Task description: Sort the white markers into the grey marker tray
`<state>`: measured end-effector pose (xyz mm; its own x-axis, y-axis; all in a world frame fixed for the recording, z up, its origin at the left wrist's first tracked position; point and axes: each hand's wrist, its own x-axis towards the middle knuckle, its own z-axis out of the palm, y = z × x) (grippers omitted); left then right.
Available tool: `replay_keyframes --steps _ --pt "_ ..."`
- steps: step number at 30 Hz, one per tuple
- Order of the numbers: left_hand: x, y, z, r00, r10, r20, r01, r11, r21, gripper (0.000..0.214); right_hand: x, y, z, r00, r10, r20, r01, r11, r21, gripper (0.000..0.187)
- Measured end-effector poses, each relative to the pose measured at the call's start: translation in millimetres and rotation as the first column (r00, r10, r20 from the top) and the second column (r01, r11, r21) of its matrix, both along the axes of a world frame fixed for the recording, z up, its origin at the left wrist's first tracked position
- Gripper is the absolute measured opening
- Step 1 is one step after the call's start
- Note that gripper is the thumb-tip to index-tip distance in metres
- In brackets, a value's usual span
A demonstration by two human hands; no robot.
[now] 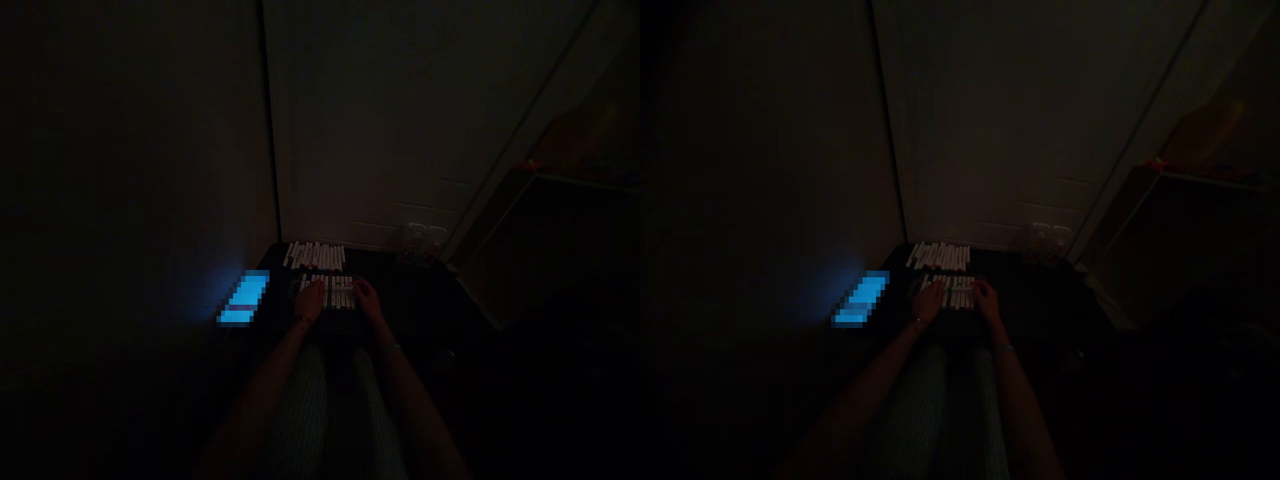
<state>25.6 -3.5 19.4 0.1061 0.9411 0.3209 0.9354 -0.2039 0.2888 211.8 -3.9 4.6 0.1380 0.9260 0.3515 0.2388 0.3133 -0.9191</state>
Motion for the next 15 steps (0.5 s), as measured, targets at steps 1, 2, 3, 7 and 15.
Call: replay_keyframes --steps 1,2,3,7,15 --pt "0.0 0.3 -0.4 1.000 0.000 -0.003 0.000 1.000 0.002 0.039 0.3 0.2 0.0 1.000 0.001 0.004 -0.001 1.000 0.007 0.029" --pt "0.0 0.6 -0.9 1.000 0.002 -0.007 -0.002 1.000 0.004 0.039 0.6 0.2 0.3 1.000 0.000 0.008 0.000 1.000 0.016 0.029" --pt "0.1 0.9 -1.4 1.000 0.006 -0.011 -0.006 1.000 0.004 0.039 0.7 0.0 0.7 1.000 0.001 0.011 -0.001 1.000 0.024 0.030" --pt "0.7 1.1 -2.9 1.000 0.025 -0.018 -0.025 1.000 0.015 0.039 0.2 -1.0 2.2 1.000 0.009 0.017 -0.010 0.999 0.033 0.033" --pt "-0.5 0.6 -2.1 1.000 -0.005 -0.018 0.006 1.000 0.020 0.041 0.3 3.2 -5.6 0.996 -0.032 0.085 0.032 0.999 0.009 0.035"
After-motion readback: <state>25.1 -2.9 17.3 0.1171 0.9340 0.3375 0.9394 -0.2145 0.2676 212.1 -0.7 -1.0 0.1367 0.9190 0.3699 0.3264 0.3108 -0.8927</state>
